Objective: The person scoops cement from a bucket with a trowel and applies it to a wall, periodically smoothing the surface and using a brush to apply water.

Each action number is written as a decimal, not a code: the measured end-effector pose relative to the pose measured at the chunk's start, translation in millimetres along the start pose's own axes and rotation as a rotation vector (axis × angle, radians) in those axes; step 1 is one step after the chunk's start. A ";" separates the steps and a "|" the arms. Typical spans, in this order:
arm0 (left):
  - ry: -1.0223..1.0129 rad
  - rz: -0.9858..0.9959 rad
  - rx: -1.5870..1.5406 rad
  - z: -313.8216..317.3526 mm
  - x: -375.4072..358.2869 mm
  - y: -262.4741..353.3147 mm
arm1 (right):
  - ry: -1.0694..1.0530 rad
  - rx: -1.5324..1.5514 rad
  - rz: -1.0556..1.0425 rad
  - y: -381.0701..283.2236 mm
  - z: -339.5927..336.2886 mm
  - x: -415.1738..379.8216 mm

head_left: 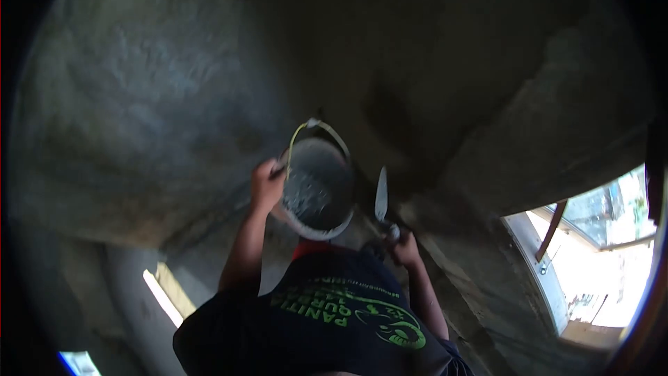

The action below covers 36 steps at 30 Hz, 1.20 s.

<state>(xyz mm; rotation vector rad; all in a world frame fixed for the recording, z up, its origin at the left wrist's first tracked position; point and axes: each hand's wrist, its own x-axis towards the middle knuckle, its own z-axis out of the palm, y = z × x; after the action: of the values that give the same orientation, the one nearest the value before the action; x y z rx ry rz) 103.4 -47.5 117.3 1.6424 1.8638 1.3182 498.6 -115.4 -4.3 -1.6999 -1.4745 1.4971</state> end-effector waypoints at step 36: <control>-0.372 -0.472 -0.455 -192.4 -62.6 -193.9 | 0.098 -0.333 -0.614 -363.3 118.4 69.5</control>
<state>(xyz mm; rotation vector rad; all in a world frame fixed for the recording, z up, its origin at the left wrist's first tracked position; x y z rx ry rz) -139.3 -166.4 43.3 1.0440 1.4672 1.0436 230.1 32.8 234.0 -1.2721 -2.0306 0.8672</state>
